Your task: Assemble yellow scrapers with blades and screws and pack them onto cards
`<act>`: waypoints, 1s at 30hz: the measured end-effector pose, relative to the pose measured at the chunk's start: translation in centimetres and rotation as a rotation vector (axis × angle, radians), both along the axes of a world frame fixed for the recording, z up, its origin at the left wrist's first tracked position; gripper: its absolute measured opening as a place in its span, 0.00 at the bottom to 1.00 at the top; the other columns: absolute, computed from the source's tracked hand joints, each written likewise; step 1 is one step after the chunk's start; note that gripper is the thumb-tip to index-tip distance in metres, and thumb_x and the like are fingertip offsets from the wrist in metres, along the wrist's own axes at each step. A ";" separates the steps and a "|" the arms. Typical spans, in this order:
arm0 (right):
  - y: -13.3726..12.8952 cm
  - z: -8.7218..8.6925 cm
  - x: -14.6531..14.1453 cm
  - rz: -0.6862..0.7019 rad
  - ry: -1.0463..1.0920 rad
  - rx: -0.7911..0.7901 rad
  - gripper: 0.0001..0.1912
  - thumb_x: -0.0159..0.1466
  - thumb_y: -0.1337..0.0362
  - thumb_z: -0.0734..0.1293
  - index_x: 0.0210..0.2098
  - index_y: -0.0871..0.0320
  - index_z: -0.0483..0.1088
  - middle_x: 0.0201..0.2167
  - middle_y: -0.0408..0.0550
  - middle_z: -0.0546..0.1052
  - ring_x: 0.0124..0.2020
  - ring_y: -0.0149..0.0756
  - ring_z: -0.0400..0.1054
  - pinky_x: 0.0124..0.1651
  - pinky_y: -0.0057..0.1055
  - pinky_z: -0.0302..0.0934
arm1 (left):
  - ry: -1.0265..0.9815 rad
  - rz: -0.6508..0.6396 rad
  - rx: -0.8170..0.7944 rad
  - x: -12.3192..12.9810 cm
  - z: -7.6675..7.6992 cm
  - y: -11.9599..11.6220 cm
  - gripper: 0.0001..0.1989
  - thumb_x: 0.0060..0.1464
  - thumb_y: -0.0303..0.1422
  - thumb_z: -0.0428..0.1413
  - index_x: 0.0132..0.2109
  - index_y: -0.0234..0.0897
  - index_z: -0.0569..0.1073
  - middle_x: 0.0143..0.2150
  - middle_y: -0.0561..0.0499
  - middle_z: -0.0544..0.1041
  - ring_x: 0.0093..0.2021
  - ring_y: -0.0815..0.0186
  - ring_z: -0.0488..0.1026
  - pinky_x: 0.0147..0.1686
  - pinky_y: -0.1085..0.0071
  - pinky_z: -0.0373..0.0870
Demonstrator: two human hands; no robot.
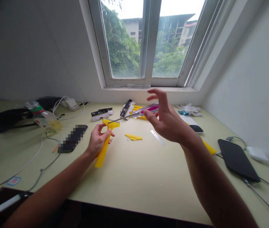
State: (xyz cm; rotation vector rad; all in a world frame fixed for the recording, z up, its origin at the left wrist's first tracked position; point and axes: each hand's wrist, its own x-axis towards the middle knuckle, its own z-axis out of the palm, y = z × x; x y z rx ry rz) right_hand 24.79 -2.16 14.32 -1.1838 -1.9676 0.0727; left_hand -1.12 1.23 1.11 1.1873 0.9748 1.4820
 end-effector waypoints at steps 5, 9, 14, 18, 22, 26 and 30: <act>0.3 -0.4 -0.4 -0.075 0.025 0.066 0.21 0.65 0.54 0.62 0.55 0.52 0.57 0.36 0.48 0.73 0.25 0.36 0.68 0.29 0.37 0.66 | 0.006 0.012 0.001 -0.1 0.1 0.1 0.20 0.47 0.36 0.63 0.43 0.36 0.63 0.52 0.44 0.67 0.32 0.65 0.78 0.15 0.76 0.68; 0.7 -0.6 -0.4 -0.001 -0.005 0.028 0.22 0.63 0.52 0.64 0.54 0.53 0.59 0.41 0.50 0.74 0.29 0.37 0.71 0.31 0.36 0.66 | 0.027 0.026 0.004 -0.1 0.0 0.2 0.20 0.47 0.36 0.63 0.43 0.37 0.63 0.52 0.45 0.67 0.31 0.65 0.78 0.15 0.77 0.67; 0.9 -0.6 -0.2 -0.066 0.028 0.012 0.24 0.63 0.50 0.63 0.54 0.53 0.59 0.40 0.50 0.74 0.27 0.36 0.70 0.30 0.35 0.66 | 0.027 0.020 0.013 -0.1 -0.2 0.3 0.19 0.48 0.37 0.63 0.42 0.37 0.63 0.53 0.45 0.67 0.31 0.66 0.77 0.14 0.77 0.67; 0.9 -0.7 -0.5 -0.024 0.026 -0.020 0.21 0.64 0.50 0.62 0.51 0.53 0.60 0.35 0.48 0.75 0.27 0.36 0.70 0.31 0.34 0.65 | 0.036 0.045 0.012 -0.3 -0.3 0.4 0.20 0.47 0.37 0.63 0.42 0.38 0.63 0.54 0.45 0.67 0.30 0.67 0.77 0.14 0.77 0.68; 1.0 -0.9 -0.7 0.077 0.017 -0.056 0.24 0.64 0.50 0.63 0.55 0.53 0.57 0.43 0.52 0.74 0.30 0.36 0.72 0.33 0.34 0.66 | 0.021 0.065 0.007 -0.4 -0.2 0.5 0.19 0.47 0.37 0.63 0.42 0.37 0.63 0.54 0.45 0.67 0.30 0.68 0.77 0.14 0.77 0.68; 1.2 -1.1 -0.4 -0.009 0.033 -0.037 0.20 0.64 0.49 0.62 0.50 0.54 0.61 0.35 0.48 0.76 0.25 0.35 0.70 0.29 0.32 0.64 | 0.027 0.062 0.020 -0.5 -0.1 0.4 0.19 0.48 0.37 0.63 0.42 0.37 0.62 0.54 0.44 0.67 0.30 0.67 0.77 0.15 0.77 0.68; 1.5 -1.3 -0.2 0.100 0.023 -0.056 0.24 0.63 0.50 0.65 0.54 0.54 0.59 0.42 0.51 0.75 0.32 0.37 0.73 0.33 0.32 0.66 | 0.033 0.074 0.026 -0.5 -0.1 0.5 0.19 0.48 0.37 0.63 0.43 0.37 0.63 0.53 0.45 0.67 0.30 0.67 0.77 0.14 0.77 0.68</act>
